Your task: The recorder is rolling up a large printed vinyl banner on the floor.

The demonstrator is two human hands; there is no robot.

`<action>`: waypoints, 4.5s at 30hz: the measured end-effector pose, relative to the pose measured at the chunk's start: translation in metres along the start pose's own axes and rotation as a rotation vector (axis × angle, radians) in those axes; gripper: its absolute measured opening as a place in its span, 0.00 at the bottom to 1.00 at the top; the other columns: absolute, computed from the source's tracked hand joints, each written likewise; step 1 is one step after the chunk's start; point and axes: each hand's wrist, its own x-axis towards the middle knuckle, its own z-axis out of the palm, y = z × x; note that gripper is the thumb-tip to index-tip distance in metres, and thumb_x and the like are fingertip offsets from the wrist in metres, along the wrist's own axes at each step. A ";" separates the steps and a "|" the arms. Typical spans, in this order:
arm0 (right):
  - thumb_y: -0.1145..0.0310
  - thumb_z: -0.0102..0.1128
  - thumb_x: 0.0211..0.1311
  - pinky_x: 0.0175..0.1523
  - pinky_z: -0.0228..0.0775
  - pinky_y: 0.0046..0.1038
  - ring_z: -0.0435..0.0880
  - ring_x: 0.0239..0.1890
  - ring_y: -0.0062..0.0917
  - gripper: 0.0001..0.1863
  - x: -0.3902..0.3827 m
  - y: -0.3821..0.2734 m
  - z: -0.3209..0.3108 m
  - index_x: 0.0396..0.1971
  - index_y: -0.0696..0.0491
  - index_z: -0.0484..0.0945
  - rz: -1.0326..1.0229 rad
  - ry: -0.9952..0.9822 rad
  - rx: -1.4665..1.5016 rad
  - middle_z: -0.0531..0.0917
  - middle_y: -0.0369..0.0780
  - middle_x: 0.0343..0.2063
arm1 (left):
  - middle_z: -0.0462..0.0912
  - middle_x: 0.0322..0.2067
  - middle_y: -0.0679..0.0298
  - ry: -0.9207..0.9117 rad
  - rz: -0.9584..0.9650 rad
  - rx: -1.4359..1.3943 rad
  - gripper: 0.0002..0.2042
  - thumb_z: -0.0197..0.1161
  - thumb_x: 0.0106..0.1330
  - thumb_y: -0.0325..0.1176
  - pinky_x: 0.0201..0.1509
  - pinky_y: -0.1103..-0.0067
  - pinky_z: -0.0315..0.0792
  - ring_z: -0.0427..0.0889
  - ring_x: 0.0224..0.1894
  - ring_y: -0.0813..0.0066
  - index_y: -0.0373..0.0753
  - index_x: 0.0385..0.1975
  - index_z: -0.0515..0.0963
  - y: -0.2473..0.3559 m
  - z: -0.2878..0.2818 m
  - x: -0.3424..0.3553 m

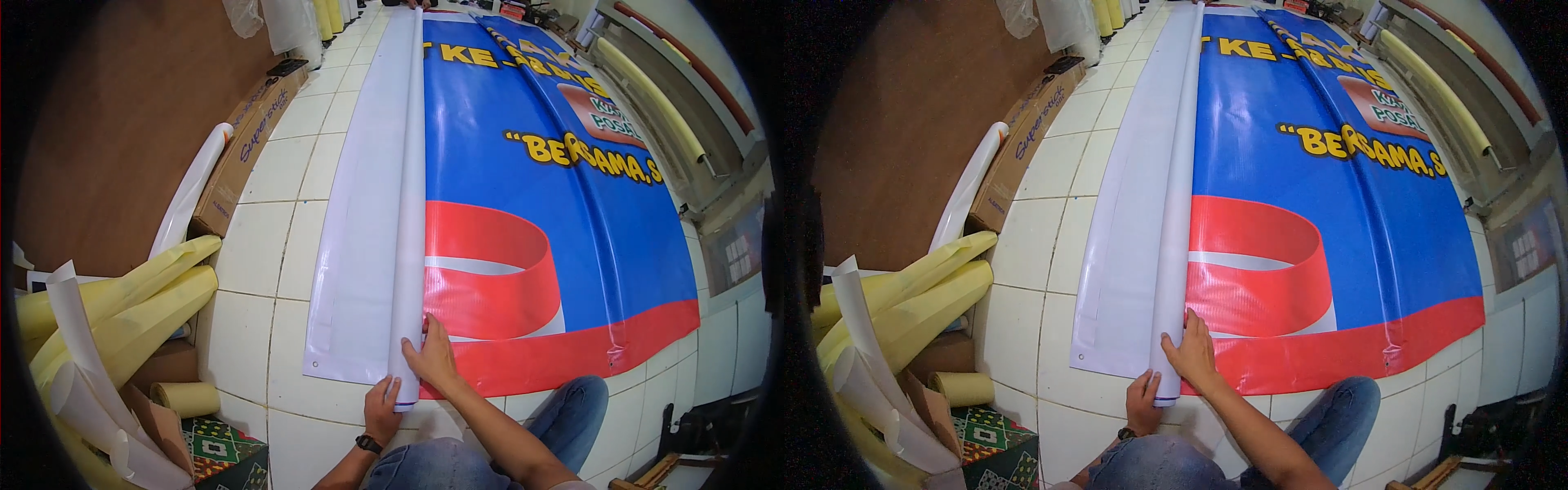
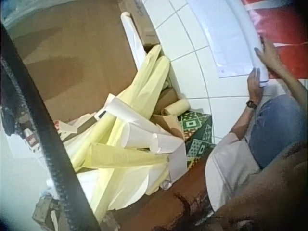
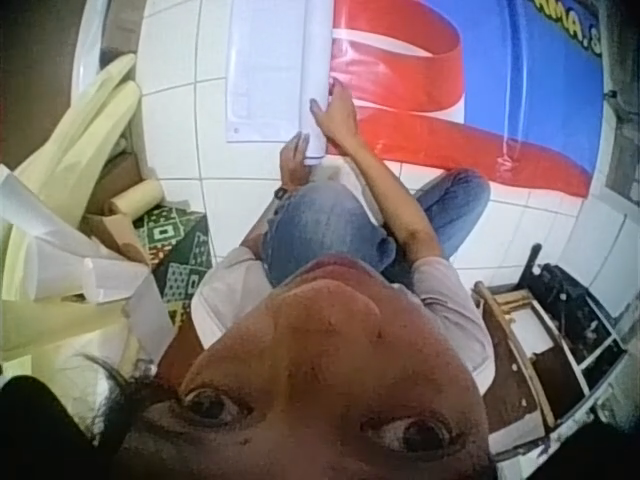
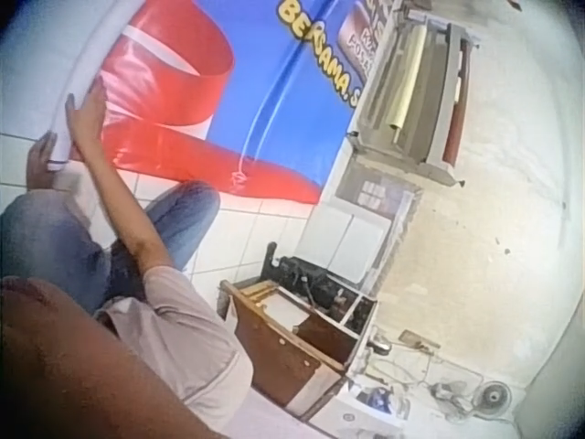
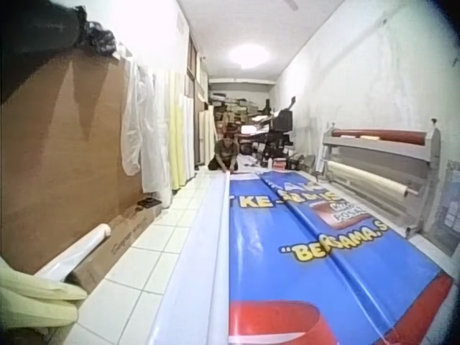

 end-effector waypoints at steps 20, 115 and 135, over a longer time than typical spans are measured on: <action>0.60 0.73 0.55 0.53 0.76 0.39 0.82 0.49 0.41 0.47 -0.014 0.035 -0.068 0.68 0.66 0.57 0.306 -0.102 0.015 0.77 0.55 0.52 | 0.68 0.66 0.47 -0.151 -0.089 -0.310 0.33 0.67 0.57 0.23 0.71 0.61 0.65 0.67 0.69 0.47 0.33 0.66 0.68 0.048 0.032 0.013; 0.63 0.72 0.53 0.60 0.70 0.47 0.73 0.58 0.55 0.47 -0.023 0.053 -0.109 0.67 0.69 0.56 0.115 0.142 -0.344 0.69 0.61 0.57 | 0.65 0.64 0.46 -0.392 0.327 -0.138 0.34 0.70 0.50 0.27 0.67 0.59 0.66 0.66 0.66 0.46 0.37 0.63 0.71 0.114 0.077 0.037; 0.61 0.69 0.56 0.61 0.71 0.43 0.77 0.57 0.50 0.43 -0.040 0.108 -0.179 0.66 0.68 0.61 0.277 0.205 -0.261 0.75 0.59 0.55 | 0.62 0.69 0.43 -0.698 0.629 -0.287 0.31 0.63 0.61 0.34 0.77 0.51 0.47 0.55 0.74 0.42 0.37 0.66 0.68 0.165 0.144 0.066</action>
